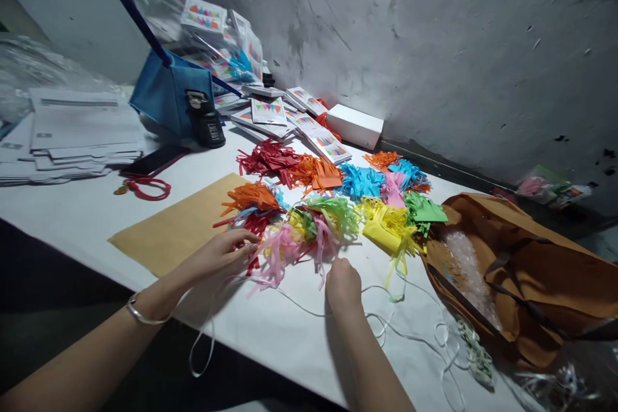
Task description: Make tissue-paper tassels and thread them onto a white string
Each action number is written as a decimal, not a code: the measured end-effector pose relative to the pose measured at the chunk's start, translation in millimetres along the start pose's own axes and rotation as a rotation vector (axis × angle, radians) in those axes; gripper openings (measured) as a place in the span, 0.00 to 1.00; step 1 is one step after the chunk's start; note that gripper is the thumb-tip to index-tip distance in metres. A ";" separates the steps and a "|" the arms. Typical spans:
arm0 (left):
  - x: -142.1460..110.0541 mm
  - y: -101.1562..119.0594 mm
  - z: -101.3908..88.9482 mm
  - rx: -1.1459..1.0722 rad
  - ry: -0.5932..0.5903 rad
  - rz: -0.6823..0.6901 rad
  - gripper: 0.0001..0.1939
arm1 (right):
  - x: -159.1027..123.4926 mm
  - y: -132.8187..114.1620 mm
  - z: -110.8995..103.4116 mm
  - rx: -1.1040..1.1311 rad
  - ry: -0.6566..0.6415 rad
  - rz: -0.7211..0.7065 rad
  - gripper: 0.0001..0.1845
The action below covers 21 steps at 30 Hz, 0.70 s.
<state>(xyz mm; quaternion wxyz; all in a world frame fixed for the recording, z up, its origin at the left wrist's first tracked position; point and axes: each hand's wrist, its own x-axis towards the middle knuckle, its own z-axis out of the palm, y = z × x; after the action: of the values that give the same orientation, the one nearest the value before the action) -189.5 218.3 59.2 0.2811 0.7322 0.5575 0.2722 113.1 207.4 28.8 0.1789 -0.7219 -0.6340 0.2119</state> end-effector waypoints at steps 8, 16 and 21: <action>-0.3 -5.8 -11.1 -0.296 0.097 -0.161 0.20 | -3.2 48.8 -54.1 0.597 0.042 0.092 0.18; 70.1 9.8 20.3 -0.671 -0.105 -0.327 0.22 | -52.9 38.4 -90.8 1.313 -0.034 0.071 0.22; 85.6 17.8 14.2 -0.840 -0.235 -0.328 0.20 | -71.3 54.2 -108.3 1.677 0.042 0.113 0.16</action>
<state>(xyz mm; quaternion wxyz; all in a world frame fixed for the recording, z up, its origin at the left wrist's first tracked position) -147.8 295.8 69.4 0.6538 0.4829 0.4719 0.3415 208.7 130.7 97.5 0.6571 -0.3843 -0.2259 0.6078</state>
